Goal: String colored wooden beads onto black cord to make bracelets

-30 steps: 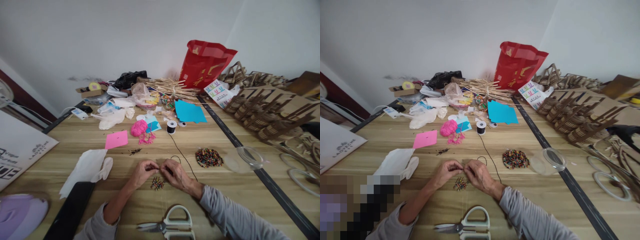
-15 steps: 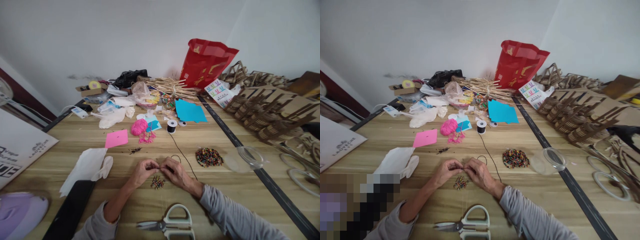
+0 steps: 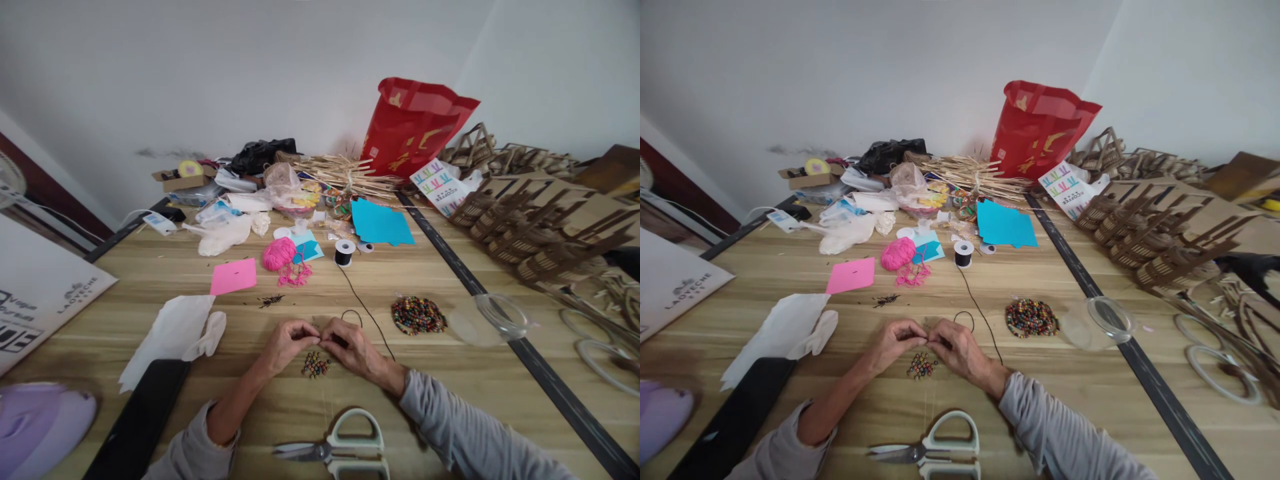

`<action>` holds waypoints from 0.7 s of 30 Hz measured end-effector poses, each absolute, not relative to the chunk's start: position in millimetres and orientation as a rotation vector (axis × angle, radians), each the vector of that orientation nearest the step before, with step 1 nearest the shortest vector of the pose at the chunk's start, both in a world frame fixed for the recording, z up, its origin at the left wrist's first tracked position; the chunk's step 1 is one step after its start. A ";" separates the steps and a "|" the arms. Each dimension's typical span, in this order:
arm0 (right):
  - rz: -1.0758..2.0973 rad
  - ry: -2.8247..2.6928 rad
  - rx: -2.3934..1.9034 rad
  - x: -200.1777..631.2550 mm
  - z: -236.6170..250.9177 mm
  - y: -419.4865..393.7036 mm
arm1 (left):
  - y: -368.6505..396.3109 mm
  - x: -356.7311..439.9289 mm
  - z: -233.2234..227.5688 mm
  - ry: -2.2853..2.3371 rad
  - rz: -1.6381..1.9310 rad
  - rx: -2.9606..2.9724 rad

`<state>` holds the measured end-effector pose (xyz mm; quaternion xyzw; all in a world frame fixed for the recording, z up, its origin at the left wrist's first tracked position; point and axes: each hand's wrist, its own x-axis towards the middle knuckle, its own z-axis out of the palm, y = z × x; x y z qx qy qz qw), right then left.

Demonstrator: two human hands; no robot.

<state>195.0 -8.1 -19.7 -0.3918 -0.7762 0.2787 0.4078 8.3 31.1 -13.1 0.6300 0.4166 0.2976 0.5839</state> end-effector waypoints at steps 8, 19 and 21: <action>0.670 -1.953 -0.966 194.4 -21.8 -7.9 | 31.3 8.7 -15.7 0.981 0.710 1.436; 0.631 -1.980 -0.918 193.7 -21.8 -7.4 | 30.5 9.8 -11.6 0.984 0.682 1.432; 0.628 -1.994 -0.914 193.6 -20.9 -7.3 | 30.8 9.5 -11.5 0.980 0.671 1.436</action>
